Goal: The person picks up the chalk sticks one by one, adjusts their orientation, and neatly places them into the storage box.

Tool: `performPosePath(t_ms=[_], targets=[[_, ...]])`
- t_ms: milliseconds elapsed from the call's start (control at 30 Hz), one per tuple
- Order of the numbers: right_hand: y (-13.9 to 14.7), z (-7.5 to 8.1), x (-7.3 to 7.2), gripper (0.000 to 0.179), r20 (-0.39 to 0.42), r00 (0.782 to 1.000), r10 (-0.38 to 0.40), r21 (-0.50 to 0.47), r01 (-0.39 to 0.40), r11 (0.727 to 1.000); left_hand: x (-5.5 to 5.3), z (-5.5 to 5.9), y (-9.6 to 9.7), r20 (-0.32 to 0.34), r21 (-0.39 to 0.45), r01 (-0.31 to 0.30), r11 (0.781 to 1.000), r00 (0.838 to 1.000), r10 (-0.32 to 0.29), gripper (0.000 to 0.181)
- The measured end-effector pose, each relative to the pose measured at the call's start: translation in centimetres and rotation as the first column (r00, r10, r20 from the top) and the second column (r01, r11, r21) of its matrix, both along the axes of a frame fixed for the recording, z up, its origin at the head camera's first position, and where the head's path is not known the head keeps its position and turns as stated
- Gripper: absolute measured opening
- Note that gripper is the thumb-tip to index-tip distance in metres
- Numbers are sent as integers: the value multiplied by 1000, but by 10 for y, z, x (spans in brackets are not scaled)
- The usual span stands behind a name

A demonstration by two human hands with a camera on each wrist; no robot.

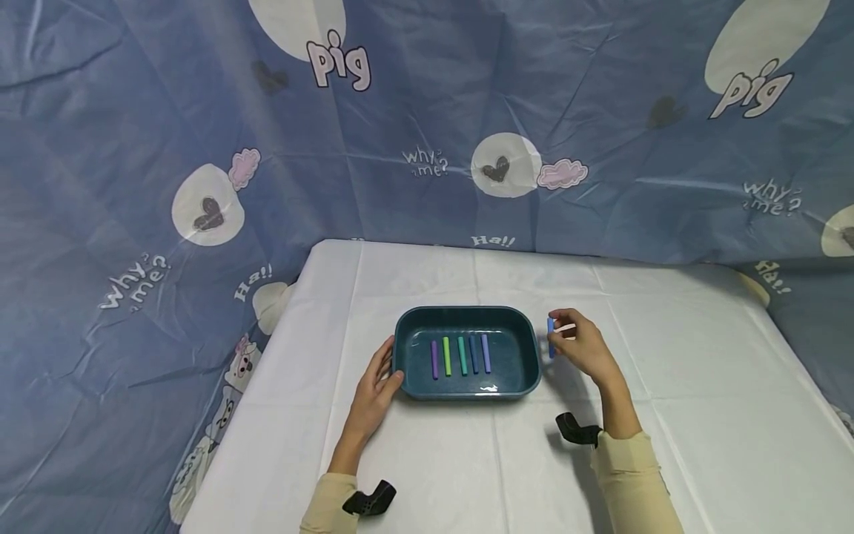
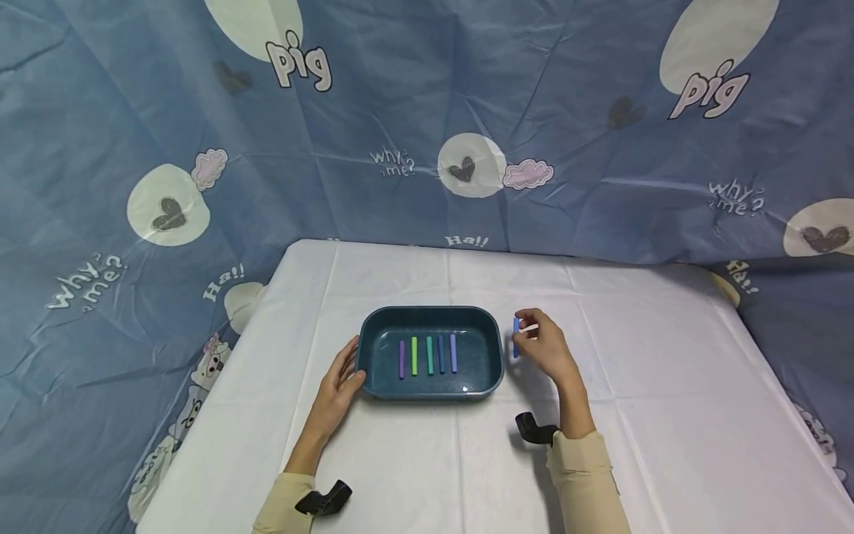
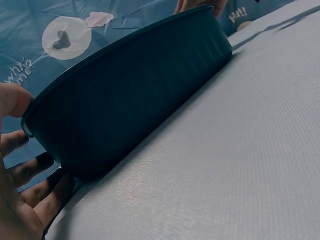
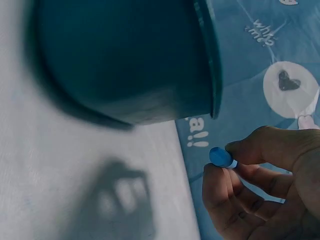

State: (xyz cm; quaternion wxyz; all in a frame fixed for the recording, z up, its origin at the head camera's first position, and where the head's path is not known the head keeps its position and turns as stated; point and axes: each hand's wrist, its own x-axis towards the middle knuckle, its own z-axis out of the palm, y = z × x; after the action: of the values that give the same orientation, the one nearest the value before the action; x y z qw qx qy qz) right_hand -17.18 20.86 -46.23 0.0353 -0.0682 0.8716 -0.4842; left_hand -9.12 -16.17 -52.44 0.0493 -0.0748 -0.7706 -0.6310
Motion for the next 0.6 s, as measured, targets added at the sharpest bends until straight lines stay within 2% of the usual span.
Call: performPosePath(t_ms=[167,400,467,600], targets=[[-4,6,1,41,-14,1000,1,14,-1,1000,-1,-4,0,1,13,-7,1000,1000,7,61],[-8,13,2,41,-15,1000,7,12,-7,1000,0,-2,-1,19,13,-4,1000,1000,4,61],[-9,15,2,41,-15,1000,9,5,-9,1000,1,1,0,22,10,-3,1000,1000,3,61],[-12,18,3,40,-26,1000,16,-7,-17,1000,5,18,3,20,4,9,1000,1000,-9,61]])
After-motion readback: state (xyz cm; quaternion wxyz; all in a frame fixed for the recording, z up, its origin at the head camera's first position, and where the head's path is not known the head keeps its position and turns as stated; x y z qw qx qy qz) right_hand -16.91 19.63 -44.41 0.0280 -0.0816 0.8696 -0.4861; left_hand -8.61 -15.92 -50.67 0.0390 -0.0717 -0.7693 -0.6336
